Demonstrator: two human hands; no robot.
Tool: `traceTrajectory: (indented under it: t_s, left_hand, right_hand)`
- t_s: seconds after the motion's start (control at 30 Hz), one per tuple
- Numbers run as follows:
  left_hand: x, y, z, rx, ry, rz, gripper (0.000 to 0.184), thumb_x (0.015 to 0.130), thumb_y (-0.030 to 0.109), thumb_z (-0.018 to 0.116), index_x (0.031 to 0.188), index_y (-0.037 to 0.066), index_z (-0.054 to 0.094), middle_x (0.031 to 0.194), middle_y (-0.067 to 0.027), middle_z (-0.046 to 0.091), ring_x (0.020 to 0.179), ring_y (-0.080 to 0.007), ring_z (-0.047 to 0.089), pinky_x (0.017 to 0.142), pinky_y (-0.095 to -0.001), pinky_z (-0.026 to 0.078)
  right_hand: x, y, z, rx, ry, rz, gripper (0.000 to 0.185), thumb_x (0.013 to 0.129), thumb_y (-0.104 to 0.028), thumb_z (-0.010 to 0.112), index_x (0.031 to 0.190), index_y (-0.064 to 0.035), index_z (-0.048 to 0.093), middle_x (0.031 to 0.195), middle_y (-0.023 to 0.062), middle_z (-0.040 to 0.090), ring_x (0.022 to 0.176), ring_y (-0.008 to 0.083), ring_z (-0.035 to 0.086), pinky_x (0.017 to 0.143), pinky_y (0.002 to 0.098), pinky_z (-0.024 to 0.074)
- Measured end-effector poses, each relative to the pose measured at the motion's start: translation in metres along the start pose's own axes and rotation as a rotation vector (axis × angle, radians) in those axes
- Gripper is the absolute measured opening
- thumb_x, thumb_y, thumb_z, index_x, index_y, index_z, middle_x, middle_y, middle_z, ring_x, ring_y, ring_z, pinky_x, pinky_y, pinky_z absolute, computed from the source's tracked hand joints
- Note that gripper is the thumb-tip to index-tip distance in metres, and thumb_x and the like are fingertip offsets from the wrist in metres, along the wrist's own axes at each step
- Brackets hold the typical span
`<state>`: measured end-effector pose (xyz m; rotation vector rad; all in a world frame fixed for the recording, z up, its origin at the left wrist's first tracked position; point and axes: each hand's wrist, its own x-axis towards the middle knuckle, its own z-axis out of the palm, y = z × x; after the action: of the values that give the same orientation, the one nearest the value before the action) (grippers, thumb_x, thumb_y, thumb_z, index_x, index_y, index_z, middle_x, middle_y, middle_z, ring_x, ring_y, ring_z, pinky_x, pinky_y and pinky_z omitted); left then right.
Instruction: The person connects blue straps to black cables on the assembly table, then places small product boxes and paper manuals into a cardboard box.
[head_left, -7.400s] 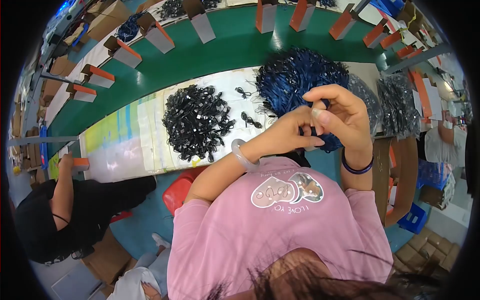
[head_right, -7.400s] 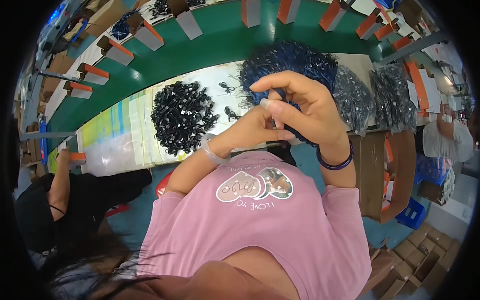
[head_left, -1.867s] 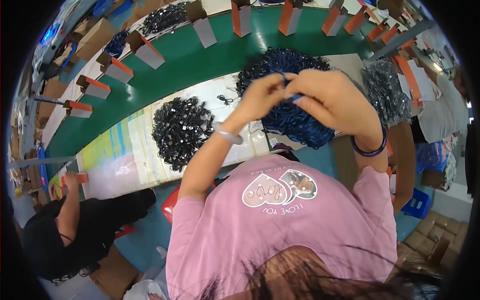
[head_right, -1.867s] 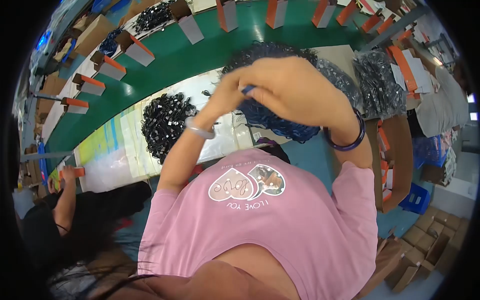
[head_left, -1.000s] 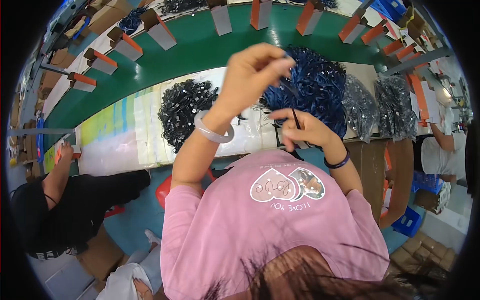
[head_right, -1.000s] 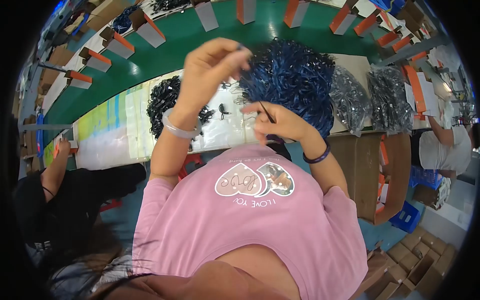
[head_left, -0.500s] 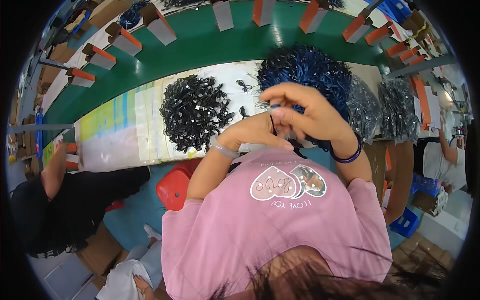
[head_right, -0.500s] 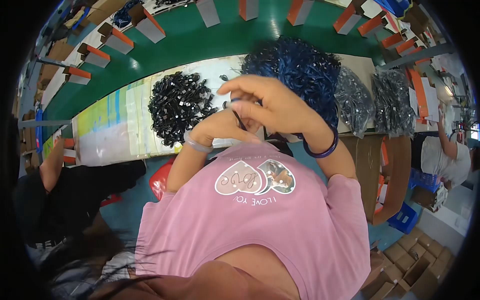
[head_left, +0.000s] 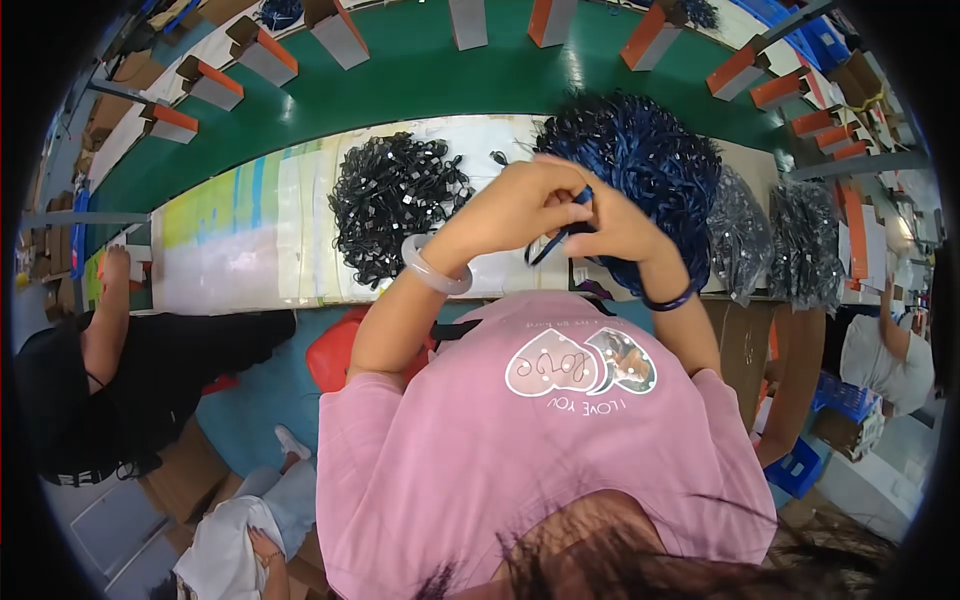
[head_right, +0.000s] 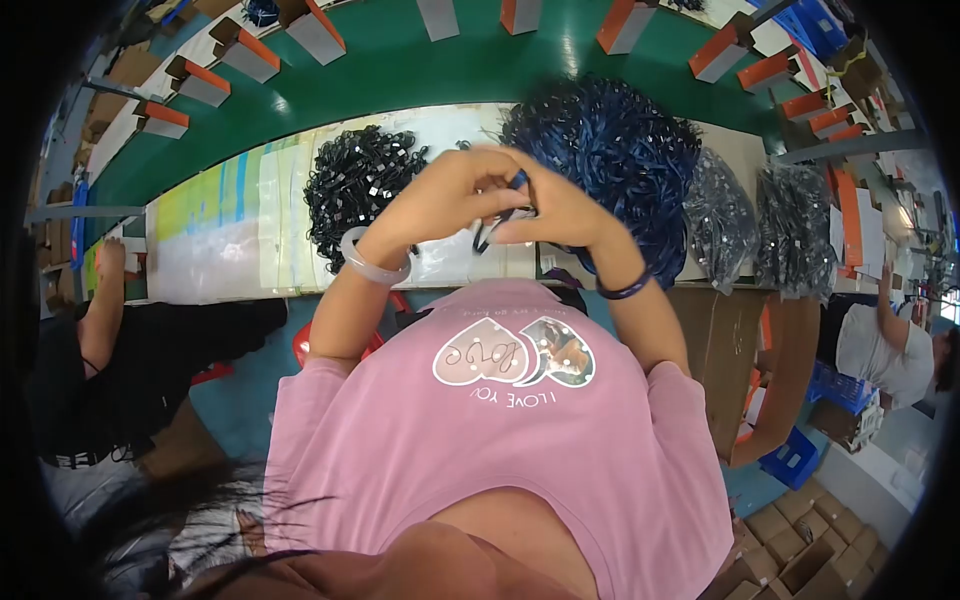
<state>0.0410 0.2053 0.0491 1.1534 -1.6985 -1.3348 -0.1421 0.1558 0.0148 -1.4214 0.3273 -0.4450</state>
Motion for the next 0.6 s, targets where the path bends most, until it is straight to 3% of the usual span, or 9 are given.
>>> traceTrajectory:
  t_s: [0.07,0.1,0.2,0.23,0.33,0.4,0.43,0.5,0.6]
  left_hand:
    - [0.000,-0.012,-0.007,0.196,0.191,0.109,0.018,0.083,0.015,0.066,0.086,-0.002,0.061,0.065,-0.0079,0.059,0.058,-0.0131,0.056,0.054,-0.0275,0.045]
    - [-0.004,-0.013,-0.012,0.267,0.227,-0.066,0.016,0.080,0.016,0.066,0.085,0.000,0.063,0.069,-0.0096,0.062,0.060,-0.0186,0.060,0.058,-0.0319,0.047]
    - [-0.009,-0.067,-0.014,0.727,0.317,-0.315,0.013,0.078,0.018,0.062,0.085,0.009,0.068,0.079,-0.0111,0.067,0.073,-0.0297,0.064,0.063,-0.0394,0.050]
    - [-0.013,-0.095,-0.008,0.752,0.247,-0.302,0.013,0.078,0.019,0.062,0.085,0.010,0.068,0.078,-0.0111,0.066,0.074,-0.0301,0.064,0.063,-0.0408,0.050]
    - [-0.021,-0.146,0.013,0.908,0.131,-0.149,0.017,0.075,0.012,0.061,0.091,0.013,0.068,0.093,-0.0082,0.064,0.092,-0.0291,0.059,0.072,-0.0401,0.050]
    - [-0.026,-0.179,0.022,1.002,0.171,0.026,0.026,0.072,0.006,0.058,0.095,0.015,0.067,0.106,-0.0061,0.058,0.104,-0.0269,0.052,0.082,-0.0384,0.047]
    - [-0.026,-0.183,0.022,1.026,0.199,0.056,0.025,0.073,0.005,0.057,0.093,0.014,0.067,0.104,-0.0064,0.058,0.104,-0.0268,0.052,0.083,-0.0388,0.046]
    - [-0.024,-0.193,0.020,1.110,0.212,0.099,0.014,0.074,0.013,0.059,0.086,0.011,0.066,0.102,-0.0062,0.058,0.102,-0.0250,0.051,0.083,-0.0377,0.043]
    - [-0.023,-0.184,0.007,1.016,0.119,0.157,0.013,0.070,0.014,0.064,0.083,0.010,0.065,0.095,-0.0048,0.059,0.099,-0.0237,0.052,0.084,-0.0363,0.043]
  right_hand:
    - [-0.002,0.028,0.004,0.059,0.019,0.216,0.038,0.085,-0.020,0.069,0.113,0.0002,0.054,0.091,0.0029,0.059,0.080,0.0107,0.058,0.073,0.0246,0.0467]
    - [-0.006,0.041,0.003,0.182,0.046,0.368,0.023,0.088,-0.017,0.064,0.104,-0.0017,0.059,0.078,0.0001,0.060,0.068,0.0074,0.057,0.064,0.0217,0.0469]
    - [-0.020,0.061,0.000,-0.017,0.126,0.434,0.017,0.095,-0.021,0.054,0.092,-0.0045,0.059,0.056,-0.0050,0.044,0.047,0.0042,0.042,0.047,0.0209,0.0358]
    - [-0.022,0.057,-0.002,-0.027,0.127,0.585,0.020,0.094,-0.023,0.054,0.088,-0.0046,0.058,0.060,-0.0042,0.043,0.053,0.0061,0.044,0.050,0.0237,0.0372]
    - [-0.030,0.110,-0.008,-0.610,0.001,0.255,0.022,0.087,-0.022,0.060,0.084,-0.0006,0.063,0.084,0.0130,0.058,0.087,0.0265,0.054,0.077,0.0355,0.0430]
    - [-0.028,0.119,-0.003,-0.691,0.053,0.168,0.022,0.084,-0.022,0.063,0.081,-0.0008,0.066,0.090,0.0184,0.060,0.092,0.0334,0.053,0.083,0.0388,0.0418]
    - [-0.017,0.117,0.001,-0.723,0.028,0.028,0.025,0.084,-0.026,0.062,0.077,-0.0025,0.066,0.086,0.0161,0.062,0.091,0.0343,0.054,0.081,0.0403,0.0419]
    - [-0.016,0.105,0.009,-0.958,-0.089,0.364,0.028,0.086,-0.030,0.059,0.076,-0.0039,0.066,0.079,0.0144,0.063,0.091,0.0329,0.056,0.080,0.0425,0.0412]
    - [-0.009,0.102,0.002,-0.916,-0.053,0.312,0.027,0.090,-0.029,0.054,0.088,-0.0046,0.063,0.071,0.0141,0.062,0.073,0.0309,0.060,0.065,0.0428,0.0441]
